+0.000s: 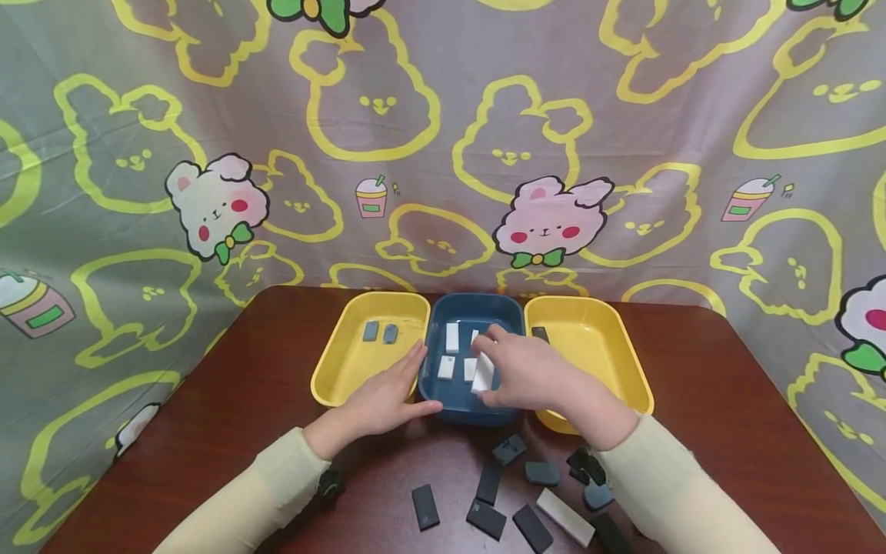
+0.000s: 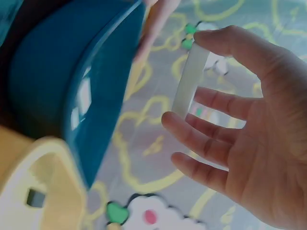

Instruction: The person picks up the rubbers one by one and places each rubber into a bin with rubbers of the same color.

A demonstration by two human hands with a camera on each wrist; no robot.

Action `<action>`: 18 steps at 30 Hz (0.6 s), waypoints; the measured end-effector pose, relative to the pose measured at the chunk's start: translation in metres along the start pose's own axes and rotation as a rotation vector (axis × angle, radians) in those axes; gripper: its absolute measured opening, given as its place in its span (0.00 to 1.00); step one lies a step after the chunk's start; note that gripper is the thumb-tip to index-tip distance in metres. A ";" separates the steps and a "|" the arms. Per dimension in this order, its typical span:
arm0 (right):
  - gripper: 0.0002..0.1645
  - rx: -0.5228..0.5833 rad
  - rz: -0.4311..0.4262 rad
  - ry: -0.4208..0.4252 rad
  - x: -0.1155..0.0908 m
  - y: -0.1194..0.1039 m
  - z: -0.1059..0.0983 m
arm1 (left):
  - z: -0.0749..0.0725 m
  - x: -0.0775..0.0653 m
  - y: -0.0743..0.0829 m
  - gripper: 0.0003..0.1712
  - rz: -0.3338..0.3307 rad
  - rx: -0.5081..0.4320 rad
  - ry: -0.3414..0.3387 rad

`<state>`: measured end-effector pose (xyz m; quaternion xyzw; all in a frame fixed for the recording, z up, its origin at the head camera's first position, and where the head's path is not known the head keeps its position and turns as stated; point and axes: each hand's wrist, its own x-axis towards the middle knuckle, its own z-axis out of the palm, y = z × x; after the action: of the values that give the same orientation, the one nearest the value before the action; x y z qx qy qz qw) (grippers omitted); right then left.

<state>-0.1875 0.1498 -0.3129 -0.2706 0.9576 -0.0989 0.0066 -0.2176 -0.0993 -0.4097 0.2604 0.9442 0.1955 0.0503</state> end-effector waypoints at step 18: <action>0.31 -0.118 0.015 -0.137 0.042 0.046 0.058 | 0.000 0.000 0.000 0.60 0.004 0.013 0.004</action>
<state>-0.2431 0.1551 -0.3767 -0.2694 0.9611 -0.0234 0.0567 -0.2174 -0.0990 -0.4099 0.2623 0.9449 0.1901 0.0462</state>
